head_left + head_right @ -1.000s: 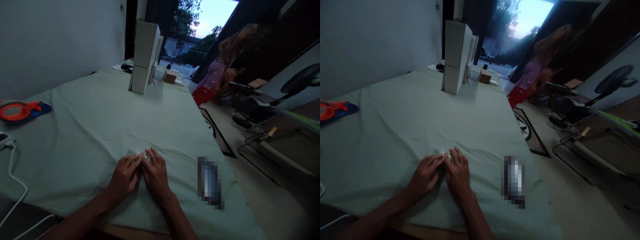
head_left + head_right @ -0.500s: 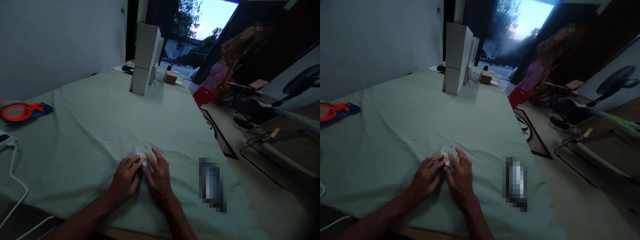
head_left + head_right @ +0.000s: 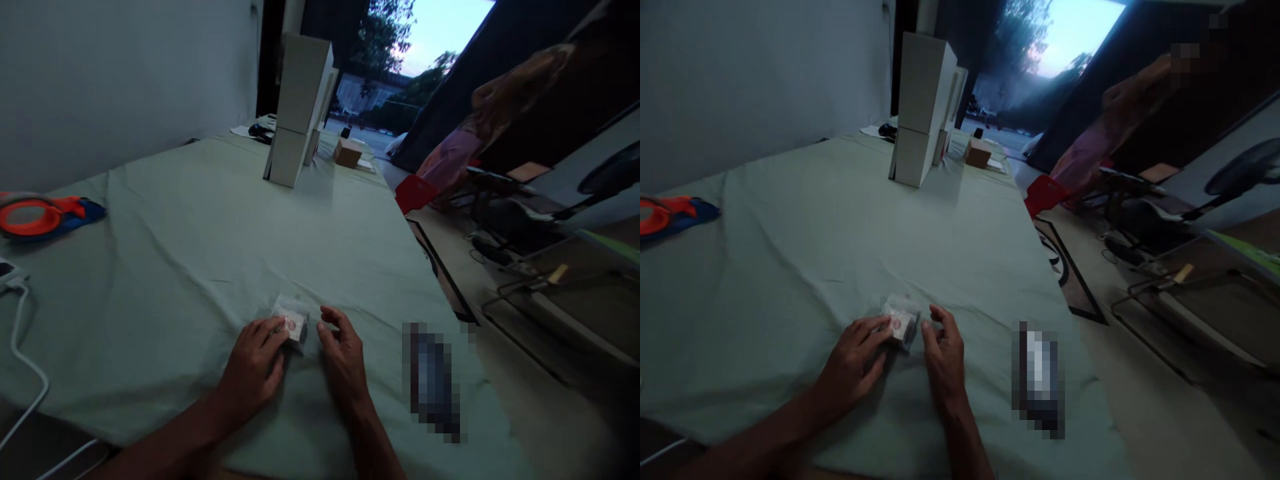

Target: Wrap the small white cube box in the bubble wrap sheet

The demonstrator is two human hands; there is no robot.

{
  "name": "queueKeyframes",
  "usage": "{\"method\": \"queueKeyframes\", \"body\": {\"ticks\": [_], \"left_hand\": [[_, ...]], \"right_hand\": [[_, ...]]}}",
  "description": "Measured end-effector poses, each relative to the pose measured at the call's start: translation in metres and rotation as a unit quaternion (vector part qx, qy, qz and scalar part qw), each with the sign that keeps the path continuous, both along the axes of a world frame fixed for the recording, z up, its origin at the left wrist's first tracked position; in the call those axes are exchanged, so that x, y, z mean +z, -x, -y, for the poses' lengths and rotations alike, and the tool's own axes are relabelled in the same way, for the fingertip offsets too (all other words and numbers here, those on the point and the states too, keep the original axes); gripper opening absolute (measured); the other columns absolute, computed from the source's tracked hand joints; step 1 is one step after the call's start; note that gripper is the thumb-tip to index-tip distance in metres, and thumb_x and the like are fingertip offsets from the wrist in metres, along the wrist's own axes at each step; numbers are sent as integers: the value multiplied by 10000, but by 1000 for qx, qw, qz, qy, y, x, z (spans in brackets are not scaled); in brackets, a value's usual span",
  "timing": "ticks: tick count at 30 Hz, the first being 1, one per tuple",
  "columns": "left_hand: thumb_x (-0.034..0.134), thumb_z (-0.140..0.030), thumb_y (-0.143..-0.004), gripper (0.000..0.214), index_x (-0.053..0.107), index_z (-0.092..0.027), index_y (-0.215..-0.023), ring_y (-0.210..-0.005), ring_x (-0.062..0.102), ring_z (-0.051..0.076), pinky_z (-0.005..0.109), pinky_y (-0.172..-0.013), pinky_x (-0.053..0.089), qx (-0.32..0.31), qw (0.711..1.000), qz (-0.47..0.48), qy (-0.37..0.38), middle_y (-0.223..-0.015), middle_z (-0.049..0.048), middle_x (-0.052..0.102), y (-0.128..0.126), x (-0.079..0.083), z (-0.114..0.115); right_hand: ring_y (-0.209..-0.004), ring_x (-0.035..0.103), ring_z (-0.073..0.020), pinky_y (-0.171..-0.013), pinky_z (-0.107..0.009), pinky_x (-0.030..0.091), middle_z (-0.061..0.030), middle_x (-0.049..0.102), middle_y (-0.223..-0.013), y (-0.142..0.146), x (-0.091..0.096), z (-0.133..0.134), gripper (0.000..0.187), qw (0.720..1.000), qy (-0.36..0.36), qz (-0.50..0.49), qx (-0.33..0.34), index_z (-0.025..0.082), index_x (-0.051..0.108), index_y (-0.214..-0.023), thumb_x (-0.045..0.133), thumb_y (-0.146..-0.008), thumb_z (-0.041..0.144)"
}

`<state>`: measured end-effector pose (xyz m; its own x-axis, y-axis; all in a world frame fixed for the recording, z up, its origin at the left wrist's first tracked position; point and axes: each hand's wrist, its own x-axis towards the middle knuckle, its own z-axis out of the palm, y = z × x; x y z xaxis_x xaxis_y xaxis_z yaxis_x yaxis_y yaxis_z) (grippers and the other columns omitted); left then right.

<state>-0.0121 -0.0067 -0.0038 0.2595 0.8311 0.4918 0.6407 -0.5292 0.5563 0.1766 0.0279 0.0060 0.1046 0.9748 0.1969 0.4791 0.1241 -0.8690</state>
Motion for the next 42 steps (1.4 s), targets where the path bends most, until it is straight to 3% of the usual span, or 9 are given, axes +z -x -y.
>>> {"method": "queueKeyframes", "body": {"ticks": [2, 7, 14, 22, 31, 36, 42], "left_hand": [[501, -49, -818, 451, 522, -202, -1242, -1165, 507, 266, 449, -996, 444, -4, 1000, -3, 1, -1292, 102, 559, 0, 0, 0], [504, -37, -807, 487, 513, -206, -1264, -1177, 503, 266, 447, -1005, 436, -3, 1000, -6, 4, -1307, 98, 554, 0, 0, 0], [491, -87, -854, 507, 445, -191, -1348, -1195, 485, 269, 461, -1019, 425, -1, 1000, -4, 17, -1327, 116, 532, -2, 0, 2], [464, -58, -903, 462, 489, -197, -1343, -1173, 478, 262, 439, -978, 444, -6, 1000, -15, 7, -1317, 122, 513, -2, -3, 0], [452, 10, -887, 519, 510, -239, -1338, -1187, 469, 252, 422, -972, 451, -8, 999, 37, 36, -1313, 104, 505, -4, -6, -4], [467, 18, -879, 490, 529, -214, -1306, -1181, 478, 246, 408, -967, 446, -2, 999, 38, 34, -1293, 107, 516, -7, -2, -7], [496, 13, -853, 508, 518, -196, -1316, -1195, 473, 246, 415, -994, 432, -7, 999, 21, 38, -1303, 115, 501, -7, 1, -7]], "right_hand": [[-915, 652, -240, -753, -364, 523, -129, 680, -1108, -3, 1, -6, 377, 999, 43, 5, 31, 159, 625, -1154, 577, -856, 385], [-975, 650, -247, -856, -402, 499, -109, 705, -1074, -3, 5, -31, 362, 995, 56, 27, 81, 167, 635, -1120, 546, -850, 391], [-814, 650, -204, -766, -331, 501, -69, 715, -893, 14, 4, -59, 342, 991, 87, -13, 101, 143, 674, -1042, 590, -788, 356], [-679, 560, -142, -656, -249, 434, -1, 655, -728, 19, 4, -56, 206, 974, 141, -134, 116, 166, 714, -781, 625, -779, 352], [-639, 527, -118, -614, -224, 414, 21, 602, -679, 17, 10, -47, 149, 956, 179, -177, 150, 183, 688, -752, 646, -808, 315], [-721, 598, -145, -680, -251, 463, -3, 651, -743, 13, 14, -49, 116, 970, 100, -102, 196, 202, 700, -758, 617, -831, 241], [-918, 670, -185, -826, -325, 484, -34, 740, -937, 0, 26, -43, 153, 963, -13, 77, 256, 248, 744, -954, 624, -868, 208]]}}
